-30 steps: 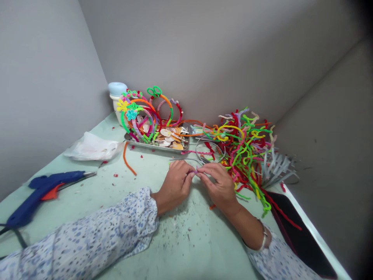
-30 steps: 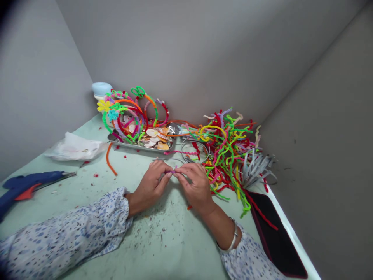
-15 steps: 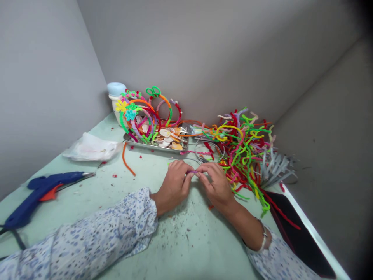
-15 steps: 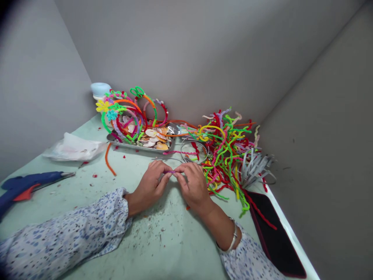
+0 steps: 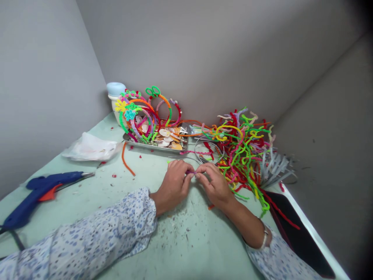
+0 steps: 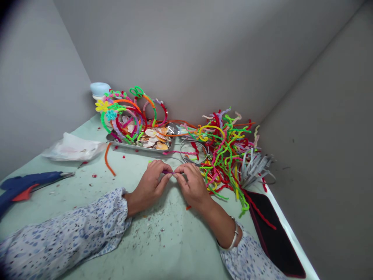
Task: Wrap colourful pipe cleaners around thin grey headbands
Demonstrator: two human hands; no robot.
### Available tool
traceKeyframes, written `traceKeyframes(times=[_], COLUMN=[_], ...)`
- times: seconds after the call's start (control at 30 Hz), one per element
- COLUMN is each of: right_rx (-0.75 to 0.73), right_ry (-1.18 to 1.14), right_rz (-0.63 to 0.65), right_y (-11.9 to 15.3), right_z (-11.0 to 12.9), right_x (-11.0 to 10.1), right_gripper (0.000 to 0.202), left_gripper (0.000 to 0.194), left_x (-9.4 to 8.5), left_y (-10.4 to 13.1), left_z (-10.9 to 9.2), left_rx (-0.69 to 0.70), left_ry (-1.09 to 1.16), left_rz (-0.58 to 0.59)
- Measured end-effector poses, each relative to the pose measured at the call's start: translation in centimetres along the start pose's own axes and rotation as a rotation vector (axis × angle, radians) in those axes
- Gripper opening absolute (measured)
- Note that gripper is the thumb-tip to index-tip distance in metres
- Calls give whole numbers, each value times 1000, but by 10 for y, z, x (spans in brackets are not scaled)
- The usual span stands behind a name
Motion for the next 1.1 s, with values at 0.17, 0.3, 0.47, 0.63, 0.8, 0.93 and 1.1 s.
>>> traceKeyframes(times=[0.17,0.3,0.47,0.63,0.8,0.93,1.1], right_rx=[9,-5,-17,11,29,36,42], right_ry=[-4,18,14,-8,-64,-123,-192], right_rz=[-40,-58,-64,6,46,49,23], right_y=[0,1,0,0,1,1,0], right_z=[-2,1,2,0,-3,-4,-6], right_x=[-1,-2,-2,2,6,7,6], right_gripper=[7,7,6,6,9,10,8], left_gripper=[6,6,5,6,7,7,9], left_x=[0,0,-1,1,3,3,2], left_y=[-1,-1,-1,-1,-1,0,-1], left_z=[2,2,1,2,3,1,1], left_rx=[-20,-24,-26,-16,-7,4,2], left_ry=[0,9,14,-15,-41,-46,-43], left_rz=[-4,-11,-16,10,32,36,30])
Point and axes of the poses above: each hand's wrist, its own y-axis away from the middle knuckle, its own x-axis out of the palm, z = x × y, the point moved 7 cm from there along -y, towards the middle knuckle, and after that the axes turned 7 degrees about -x, right-handed, at the moved point
